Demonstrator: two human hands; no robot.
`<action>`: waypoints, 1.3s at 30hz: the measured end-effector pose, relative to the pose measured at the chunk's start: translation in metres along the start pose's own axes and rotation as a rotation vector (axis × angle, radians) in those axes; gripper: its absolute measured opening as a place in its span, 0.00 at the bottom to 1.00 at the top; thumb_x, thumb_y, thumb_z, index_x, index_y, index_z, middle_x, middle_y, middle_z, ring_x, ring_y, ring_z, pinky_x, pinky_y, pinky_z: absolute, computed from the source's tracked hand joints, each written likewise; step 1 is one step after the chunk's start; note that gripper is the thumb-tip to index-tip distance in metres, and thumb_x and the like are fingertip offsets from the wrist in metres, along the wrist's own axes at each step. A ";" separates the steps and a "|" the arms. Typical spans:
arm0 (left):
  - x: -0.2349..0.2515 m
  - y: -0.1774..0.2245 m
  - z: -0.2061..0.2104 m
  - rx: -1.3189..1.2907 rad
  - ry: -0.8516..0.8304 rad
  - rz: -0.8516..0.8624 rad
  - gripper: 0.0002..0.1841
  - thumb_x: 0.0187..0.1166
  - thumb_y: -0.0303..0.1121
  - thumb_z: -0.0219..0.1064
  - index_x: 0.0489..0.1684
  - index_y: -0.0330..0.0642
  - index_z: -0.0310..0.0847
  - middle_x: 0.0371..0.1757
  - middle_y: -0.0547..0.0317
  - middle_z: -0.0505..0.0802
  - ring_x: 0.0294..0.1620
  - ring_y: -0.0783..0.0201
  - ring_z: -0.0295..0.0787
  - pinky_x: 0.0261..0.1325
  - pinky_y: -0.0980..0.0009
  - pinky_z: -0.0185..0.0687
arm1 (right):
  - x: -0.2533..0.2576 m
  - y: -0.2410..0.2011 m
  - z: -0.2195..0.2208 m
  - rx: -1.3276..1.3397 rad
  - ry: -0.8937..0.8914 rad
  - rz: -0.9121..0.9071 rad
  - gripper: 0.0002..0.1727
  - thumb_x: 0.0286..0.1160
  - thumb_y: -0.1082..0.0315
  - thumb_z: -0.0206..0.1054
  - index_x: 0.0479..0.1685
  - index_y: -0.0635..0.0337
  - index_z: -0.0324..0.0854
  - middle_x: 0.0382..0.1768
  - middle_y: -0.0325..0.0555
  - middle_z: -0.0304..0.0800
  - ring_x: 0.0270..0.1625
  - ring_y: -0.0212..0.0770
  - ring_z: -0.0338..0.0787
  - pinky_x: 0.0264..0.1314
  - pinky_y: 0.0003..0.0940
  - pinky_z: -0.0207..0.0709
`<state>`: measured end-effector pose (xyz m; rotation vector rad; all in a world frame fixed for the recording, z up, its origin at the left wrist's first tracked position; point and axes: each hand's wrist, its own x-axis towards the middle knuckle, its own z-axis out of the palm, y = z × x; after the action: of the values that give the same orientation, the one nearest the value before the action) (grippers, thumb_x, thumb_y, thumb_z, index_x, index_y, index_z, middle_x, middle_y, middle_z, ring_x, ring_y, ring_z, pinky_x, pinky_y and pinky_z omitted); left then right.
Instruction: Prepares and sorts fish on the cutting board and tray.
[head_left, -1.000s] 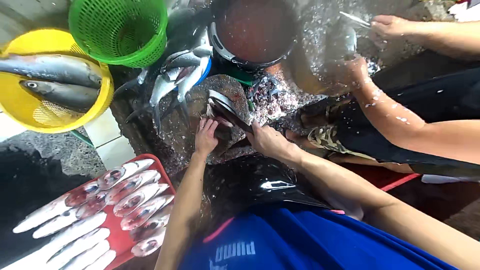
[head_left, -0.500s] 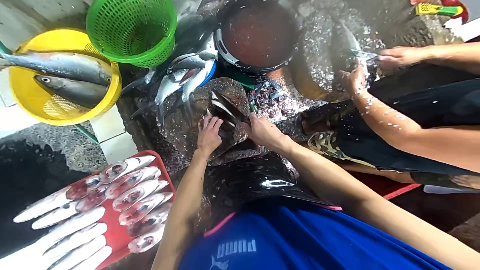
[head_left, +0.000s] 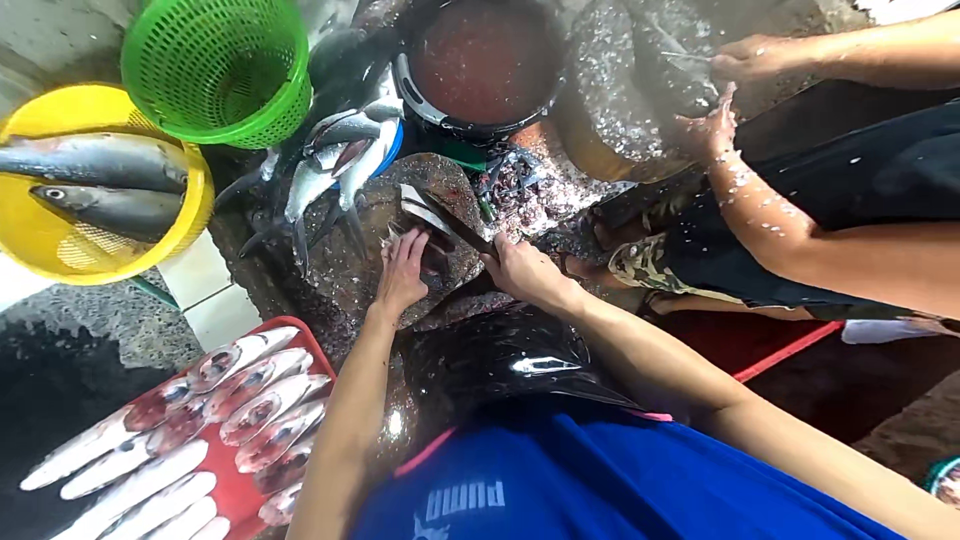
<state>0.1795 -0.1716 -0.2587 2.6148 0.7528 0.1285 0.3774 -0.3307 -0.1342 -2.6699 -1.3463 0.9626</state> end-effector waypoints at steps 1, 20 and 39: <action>0.012 0.001 -0.005 0.006 -0.023 -0.022 0.61 0.35 0.29 0.88 0.88 0.51 0.64 0.90 0.51 0.68 0.90 0.42 0.60 0.81 0.31 0.60 | 0.000 -0.001 -0.001 0.018 0.017 0.011 0.24 0.90 0.41 0.49 0.56 0.52 0.76 0.32 0.54 0.89 0.38 0.60 0.94 0.34 0.62 0.85; 0.037 -0.027 -0.014 0.097 -0.122 0.024 0.47 0.45 0.34 0.85 0.80 0.55 0.76 0.83 0.60 0.79 0.89 0.54 0.66 0.87 0.37 0.52 | 0.080 -0.047 0.006 -0.182 -0.081 -0.093 0.24 0.89 0.48 0.50 0.67 0.57 0.72 0.43 0.61 0.91 0.48 0.67 0.94 0.43 0.68 0.85; 0.139 -0.007 -0.042 0.026 -0.189 0.122 0.37 0.70 0.31 0.77 0.85 0.53 0.71 0.81 0.53 0.82 0.86 0.48 0.71 0.89 0.37 0.54 | 0.019 0.066 0.042 0.357 0.289 -0.078 0.27 0.92 0.44 0.46 0.59 0.60 0.76 0.28 0.51 0.87 0.34 0.53 0.92 0.41 0.56 0.85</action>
<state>0.2855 -0.0775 -0.2271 2.6503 0.5339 -0.0930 0.4119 -0.3692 -0.1955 -2.3575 -1.0923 0.6967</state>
